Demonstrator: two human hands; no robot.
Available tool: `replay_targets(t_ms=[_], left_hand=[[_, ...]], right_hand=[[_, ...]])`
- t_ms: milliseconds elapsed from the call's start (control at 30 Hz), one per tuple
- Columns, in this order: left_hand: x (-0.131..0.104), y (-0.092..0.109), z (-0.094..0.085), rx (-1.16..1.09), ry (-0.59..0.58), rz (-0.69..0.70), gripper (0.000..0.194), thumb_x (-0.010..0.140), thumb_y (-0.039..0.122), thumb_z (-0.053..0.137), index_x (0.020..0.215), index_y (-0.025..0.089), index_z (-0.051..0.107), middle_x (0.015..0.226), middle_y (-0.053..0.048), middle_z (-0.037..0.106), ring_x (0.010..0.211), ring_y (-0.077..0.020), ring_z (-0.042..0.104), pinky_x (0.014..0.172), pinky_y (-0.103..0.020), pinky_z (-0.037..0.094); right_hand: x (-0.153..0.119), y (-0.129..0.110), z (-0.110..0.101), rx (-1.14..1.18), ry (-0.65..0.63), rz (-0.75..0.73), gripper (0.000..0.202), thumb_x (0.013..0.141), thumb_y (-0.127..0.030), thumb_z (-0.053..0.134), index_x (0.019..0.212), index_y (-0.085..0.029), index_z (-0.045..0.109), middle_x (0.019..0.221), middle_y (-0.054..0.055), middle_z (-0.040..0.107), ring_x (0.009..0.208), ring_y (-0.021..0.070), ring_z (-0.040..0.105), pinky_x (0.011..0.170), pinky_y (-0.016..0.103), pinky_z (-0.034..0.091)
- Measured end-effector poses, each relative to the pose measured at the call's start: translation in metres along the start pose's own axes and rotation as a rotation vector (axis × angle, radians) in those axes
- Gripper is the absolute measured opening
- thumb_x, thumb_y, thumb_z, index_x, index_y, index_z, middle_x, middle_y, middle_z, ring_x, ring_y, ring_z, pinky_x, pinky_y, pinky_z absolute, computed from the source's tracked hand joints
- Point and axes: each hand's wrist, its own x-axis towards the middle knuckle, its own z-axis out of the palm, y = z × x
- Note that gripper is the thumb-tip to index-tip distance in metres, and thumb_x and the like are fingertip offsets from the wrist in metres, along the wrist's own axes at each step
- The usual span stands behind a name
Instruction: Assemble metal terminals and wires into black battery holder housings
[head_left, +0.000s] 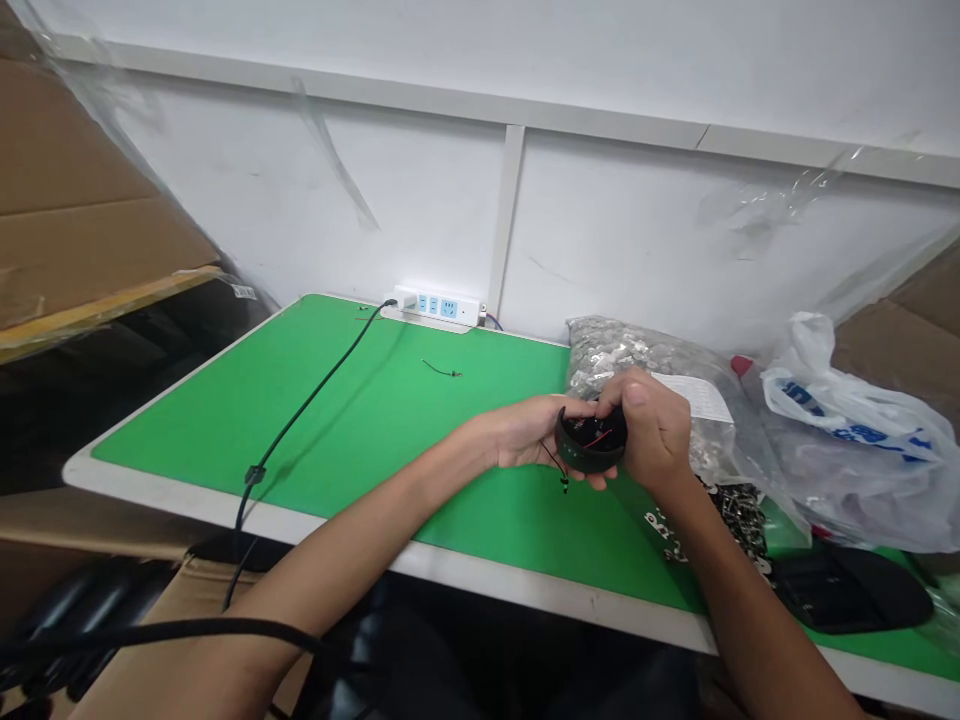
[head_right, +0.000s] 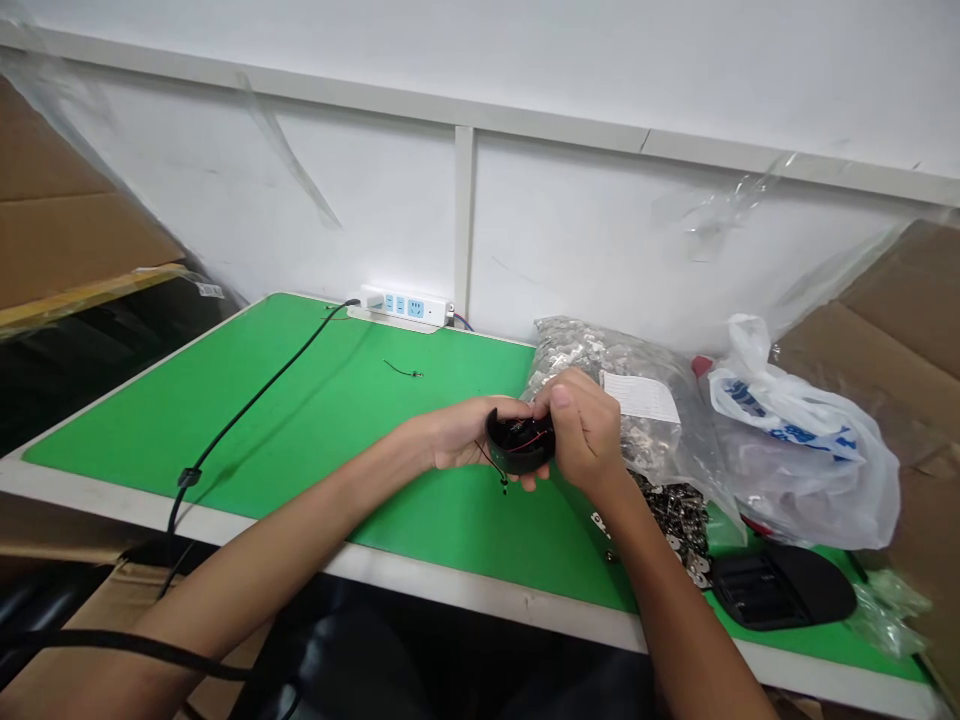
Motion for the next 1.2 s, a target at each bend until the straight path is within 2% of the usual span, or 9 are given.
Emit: replay_targets(t_ms=[300, 500, 833, 1033, 1200], left_hand=[[-0.0010, -0.0023, 0.0003, -0.033, 0.003, 0.014, 0.043, 0.103, 0.045, 0.055, 0.092, 0.008, 0.073, 0.084, -0.015, 0.077, 0.069, -0.0208, 0.075, 0.070, -0.029, 0.055], [0.0000, -0.0051, 0.0020, -0.063, 0.045, -0.003, 0.042, 0.106, 0.038, 0.047, 0.092, 0.008, 0.073, 0.083, -0.016, 0.077, 0.067, -0.0203, 0.075, 0.064, -0.026, 0.053], [0.0000, -0.0023, 0.0043, -0.073, 0.056, -0.021, 0.042, 0.106, 0.033, 0.043, 0.091, 0.006, 0.072, 0.082, -0.016, 0.076, 0.067, -0.0201, 0.075, 0.064, -0.026, 0.055], [0.0004, -0.0046, 0.0002, -0.084, 0.008, 0.000, 0.039, 0.104, 0.034, 0.047, 0.092, 0.006, 0.073, 0.084, -0.017, 0.077, 0.067, -0.0210, 0.075, 0.066, -0.027, 0.055], [0.0061, -0.0071, -0.0049, -0.115, -0.026, -0.006, 0.042, 0.104, 0.036, 0.047, 0.092, 0.005, 0.073, 0.084, -0.018, 0.076, 0.069, -0.0210, 0.074, 0.064, -0.027, 0.054]], right_hand=[[0.0004, -0.0033, -0.0006, -0.027, -0.009, -0.009, 0.038, 0.110, -0.022, 0.041, 0.078, -0.022, 0.061, 0.072, 0.002, 0.061, 0.069, 0.0165, 0.057, 0.066, 0.036, 0.043], [-0.0003, -0.0037, 0.0002, -0.021, -0.022, 0.017, 0.038, 0.110, -0.021, 0.040, 0.078, -0.021, 0.059, 0.073, 0.001, 0.060, 0.070, 0.0155, 0.056, 0.068, 0.035, 0.042], [-0.0007, -0.0048, 0.0004, -0.010, -0.032, 0.047, 0.039, 0.111, -0.023, 0.039, 0.077, -0.021, 0.058, 0.072, 0.001, 0.058, 0.069, 0.0154, 0.055, 0.068, 0.035, 0.041], [-0.0021, -0.0046, 0.0017, 0.005, -0.010, 0.034, 0.042, 0.111, -0.024, 0.038, 0.072, -0.022, 0.051, 0.069, 0.001, 0.053, 0.067, 0.0166, 0.051, 0.066, 0.036, 0.039], [-0.0024, -0.0006, 0.0015, -0.012, -0.019, 0.016, 0.041, 0.111, -0.026, 0.037, 0.074, -0.022, 0.053, 0.070, 0.002, 0.055, 0.068, 0.0175, 0.053, 0.067, 0.036, 0.040]])
